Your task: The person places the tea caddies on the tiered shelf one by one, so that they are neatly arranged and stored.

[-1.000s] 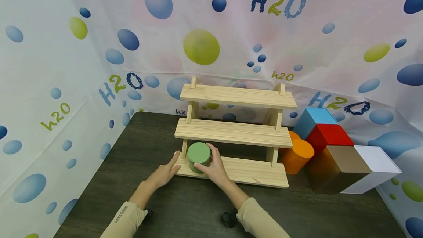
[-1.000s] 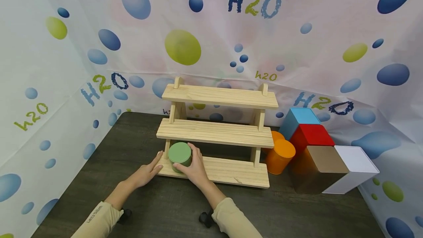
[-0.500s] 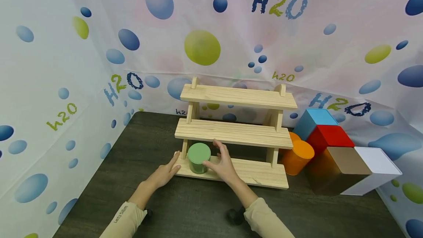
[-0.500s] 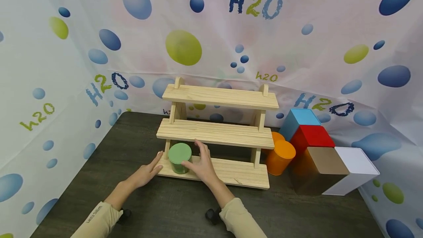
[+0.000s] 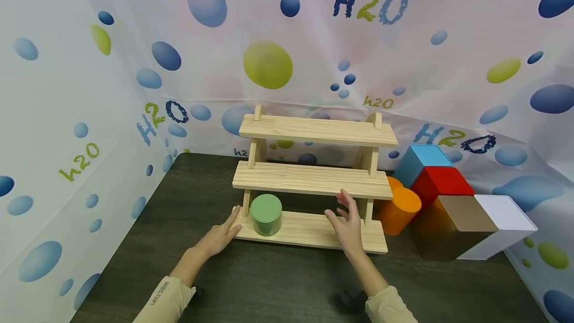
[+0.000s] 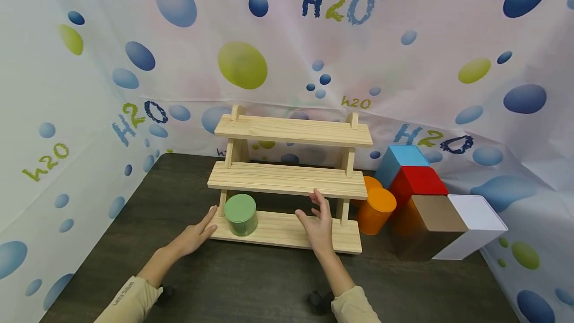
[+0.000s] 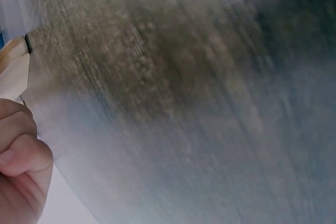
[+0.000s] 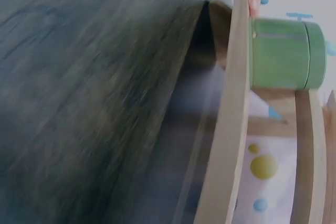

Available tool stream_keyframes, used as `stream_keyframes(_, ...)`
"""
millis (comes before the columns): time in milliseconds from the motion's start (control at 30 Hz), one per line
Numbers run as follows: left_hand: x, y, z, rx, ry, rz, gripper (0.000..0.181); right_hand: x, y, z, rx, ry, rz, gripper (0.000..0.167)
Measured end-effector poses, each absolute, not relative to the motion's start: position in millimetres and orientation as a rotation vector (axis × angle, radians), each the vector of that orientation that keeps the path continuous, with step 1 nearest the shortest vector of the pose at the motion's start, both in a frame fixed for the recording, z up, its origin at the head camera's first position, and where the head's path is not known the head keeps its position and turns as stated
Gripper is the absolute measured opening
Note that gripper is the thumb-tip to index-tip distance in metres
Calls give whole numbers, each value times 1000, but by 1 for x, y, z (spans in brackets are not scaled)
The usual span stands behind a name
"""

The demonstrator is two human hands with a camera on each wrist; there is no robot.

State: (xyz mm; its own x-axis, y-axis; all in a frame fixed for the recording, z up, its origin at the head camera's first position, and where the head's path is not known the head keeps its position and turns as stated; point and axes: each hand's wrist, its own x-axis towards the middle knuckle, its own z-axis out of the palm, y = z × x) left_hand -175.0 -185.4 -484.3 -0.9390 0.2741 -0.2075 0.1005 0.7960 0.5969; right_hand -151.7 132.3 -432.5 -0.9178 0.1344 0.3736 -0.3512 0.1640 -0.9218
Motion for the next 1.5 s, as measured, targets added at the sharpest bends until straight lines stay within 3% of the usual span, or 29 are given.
stream_keyframes(433,-174,-186,-484,270,2694,895,63,-143,172,-434,-123,-1865,1631,59)
stream_keyframes(833,-175,-190,-489,349,2705,937,67,-151,215,-465,-459,-1865,1571,63)
stream_keyframes(1500,-176,-185,-489,282,2700,917,63,-158,241,-471,-726,-1979,1354,76)
